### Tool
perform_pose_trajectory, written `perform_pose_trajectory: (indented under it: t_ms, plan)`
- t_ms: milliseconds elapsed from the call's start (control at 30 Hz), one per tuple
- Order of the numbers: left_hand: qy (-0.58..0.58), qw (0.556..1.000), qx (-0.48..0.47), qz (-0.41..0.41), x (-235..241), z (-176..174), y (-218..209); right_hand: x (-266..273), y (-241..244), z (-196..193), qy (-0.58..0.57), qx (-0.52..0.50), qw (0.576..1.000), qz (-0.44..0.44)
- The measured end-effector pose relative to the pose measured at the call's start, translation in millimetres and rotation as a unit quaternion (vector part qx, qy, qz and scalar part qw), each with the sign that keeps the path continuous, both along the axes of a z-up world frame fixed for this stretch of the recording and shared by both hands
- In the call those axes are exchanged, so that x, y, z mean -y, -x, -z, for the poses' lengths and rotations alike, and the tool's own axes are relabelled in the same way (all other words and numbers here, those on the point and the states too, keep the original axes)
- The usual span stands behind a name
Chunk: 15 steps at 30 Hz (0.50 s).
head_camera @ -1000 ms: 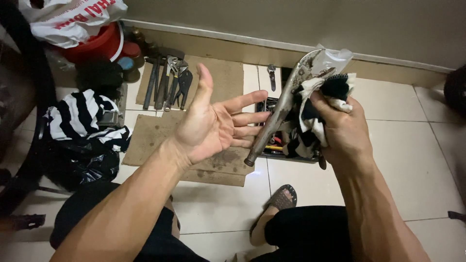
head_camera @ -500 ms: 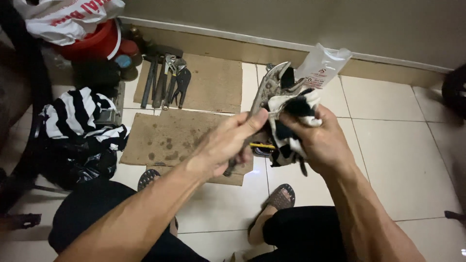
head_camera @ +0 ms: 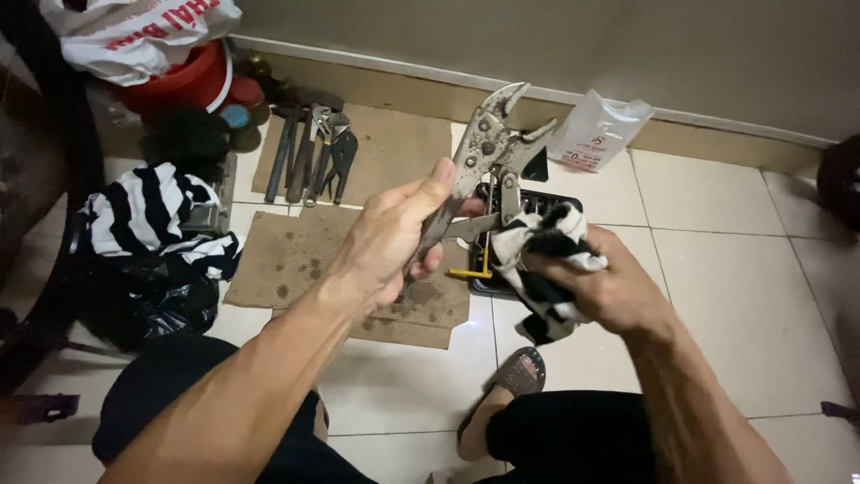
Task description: The person sits on the floor and wipes two pairs of pliers with a cloth. They clean the first pair thoroughly, place it on the floor, then pick up a second pair from a tray and wipe it as well.
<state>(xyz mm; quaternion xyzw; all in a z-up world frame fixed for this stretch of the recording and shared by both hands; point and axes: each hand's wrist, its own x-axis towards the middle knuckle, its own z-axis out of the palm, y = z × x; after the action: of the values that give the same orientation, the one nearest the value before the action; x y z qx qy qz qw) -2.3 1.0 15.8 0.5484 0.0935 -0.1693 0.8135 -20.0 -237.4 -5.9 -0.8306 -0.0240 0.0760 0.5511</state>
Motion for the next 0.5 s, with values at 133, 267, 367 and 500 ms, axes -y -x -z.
perform_pose_trajectory:
  t_ms: [133,267,367,500]
  plan:
    - [0.011,1.0,-0.005,-0.012,2,3,3,-33,11,-32,0.023,0.035,0.999,0.024]
    - [0.028,0.999,-0.027,0.001,5,7,5,-29,7,-19,0.173,0.073,0.981,0.052]
    - [0.028,0.999,-0.034,0.012,5,3,7,-27,9,-12,0.109,0.057,0.991,0.053]
    - [0.039,0.998,-0.025,0.044,2,4,4,-38,10,-27,0.011,0.018,0.998,0.051]
